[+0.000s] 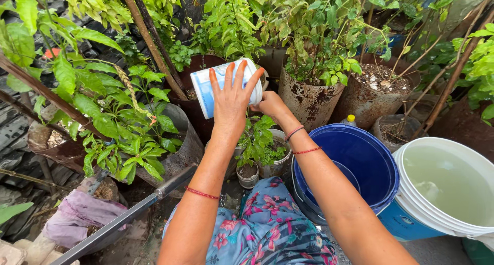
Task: The person washes a white plastic container by hand, dipping it into a blue bucket of water and scrubbing the interior and exterior surfaces.
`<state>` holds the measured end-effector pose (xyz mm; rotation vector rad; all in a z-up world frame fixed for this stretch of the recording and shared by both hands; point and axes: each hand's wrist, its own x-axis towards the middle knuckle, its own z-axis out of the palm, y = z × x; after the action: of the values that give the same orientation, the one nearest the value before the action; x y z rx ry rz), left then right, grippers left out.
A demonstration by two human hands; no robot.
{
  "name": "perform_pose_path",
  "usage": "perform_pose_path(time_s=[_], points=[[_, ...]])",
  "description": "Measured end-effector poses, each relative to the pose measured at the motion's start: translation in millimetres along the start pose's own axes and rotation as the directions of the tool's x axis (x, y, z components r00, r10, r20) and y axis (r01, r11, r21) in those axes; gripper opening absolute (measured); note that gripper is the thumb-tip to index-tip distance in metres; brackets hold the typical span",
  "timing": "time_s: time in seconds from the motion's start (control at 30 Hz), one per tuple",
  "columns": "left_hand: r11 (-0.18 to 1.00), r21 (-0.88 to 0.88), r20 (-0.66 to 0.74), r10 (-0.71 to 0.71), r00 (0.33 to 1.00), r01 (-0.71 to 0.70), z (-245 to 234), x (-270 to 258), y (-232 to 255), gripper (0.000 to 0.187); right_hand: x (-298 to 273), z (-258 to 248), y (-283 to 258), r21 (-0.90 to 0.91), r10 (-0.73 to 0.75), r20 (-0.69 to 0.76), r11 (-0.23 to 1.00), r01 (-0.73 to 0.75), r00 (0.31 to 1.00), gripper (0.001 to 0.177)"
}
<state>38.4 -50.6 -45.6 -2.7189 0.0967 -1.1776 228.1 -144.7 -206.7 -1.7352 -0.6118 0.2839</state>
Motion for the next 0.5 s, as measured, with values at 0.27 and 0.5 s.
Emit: perform_pose_path(time_s=[0.27,0.5], points=[[1.000,-0.014,0.014,-0.004,1.000,0.004,4,2,1,0.105,3,-8,7,0.284,0.137,0.012,0.949,-0.135,0.991,0.019],[0.997,-0.072,0.043,-0.004,0.999,0.008,-2,8,2,0.109,5,-9,0,0.373,0.193,0.050,0.906,-0.198,0.980,0.020]])
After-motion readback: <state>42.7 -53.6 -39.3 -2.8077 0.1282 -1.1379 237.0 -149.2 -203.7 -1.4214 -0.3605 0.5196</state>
